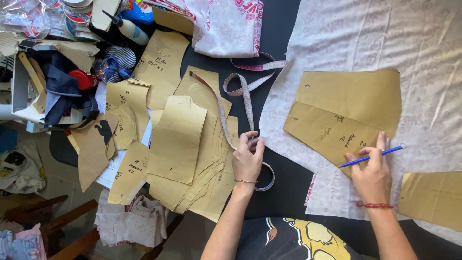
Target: The person lays out a large piece of patterned fabric on a table and positions several paper pattern pieces on top. They then use a green electric fabric cutter to cut the fabric along the edges of the patterns. The person also handles smaller pieces of fabric with a 'LOVE' print, cutting them with the same tool.
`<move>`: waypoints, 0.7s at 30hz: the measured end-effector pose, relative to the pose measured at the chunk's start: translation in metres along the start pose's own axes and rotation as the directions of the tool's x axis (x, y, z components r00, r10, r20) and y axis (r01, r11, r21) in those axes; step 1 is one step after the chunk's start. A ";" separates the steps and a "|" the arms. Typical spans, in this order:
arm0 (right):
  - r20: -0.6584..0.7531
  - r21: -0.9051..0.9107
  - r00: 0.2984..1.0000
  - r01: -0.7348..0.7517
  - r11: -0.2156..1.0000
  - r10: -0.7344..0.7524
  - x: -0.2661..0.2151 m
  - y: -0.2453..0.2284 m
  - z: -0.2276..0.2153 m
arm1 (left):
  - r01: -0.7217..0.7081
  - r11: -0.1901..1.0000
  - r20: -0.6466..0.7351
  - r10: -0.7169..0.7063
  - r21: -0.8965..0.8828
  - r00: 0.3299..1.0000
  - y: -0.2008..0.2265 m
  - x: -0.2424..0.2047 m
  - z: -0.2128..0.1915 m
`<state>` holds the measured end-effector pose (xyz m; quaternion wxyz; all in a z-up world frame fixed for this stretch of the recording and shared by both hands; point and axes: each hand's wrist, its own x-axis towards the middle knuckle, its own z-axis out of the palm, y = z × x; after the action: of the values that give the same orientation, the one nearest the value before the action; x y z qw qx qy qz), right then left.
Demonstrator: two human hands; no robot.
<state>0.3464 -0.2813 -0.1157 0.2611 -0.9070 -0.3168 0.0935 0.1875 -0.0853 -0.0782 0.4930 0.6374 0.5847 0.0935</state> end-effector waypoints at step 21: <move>-0.021 0.019 0.992 0.125 0.992 -0.124 -0.009 0.003 0.004 | -0.617 0.690 -0.019 0.673 0.379 0.740 -0.019 -0.005 0.030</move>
<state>0.3393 -0.2875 -0.1211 0.2790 -0.8836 -0.3692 0.0711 0.1944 -0.1079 -0.1047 0.2602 0.8694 0.3661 0.2060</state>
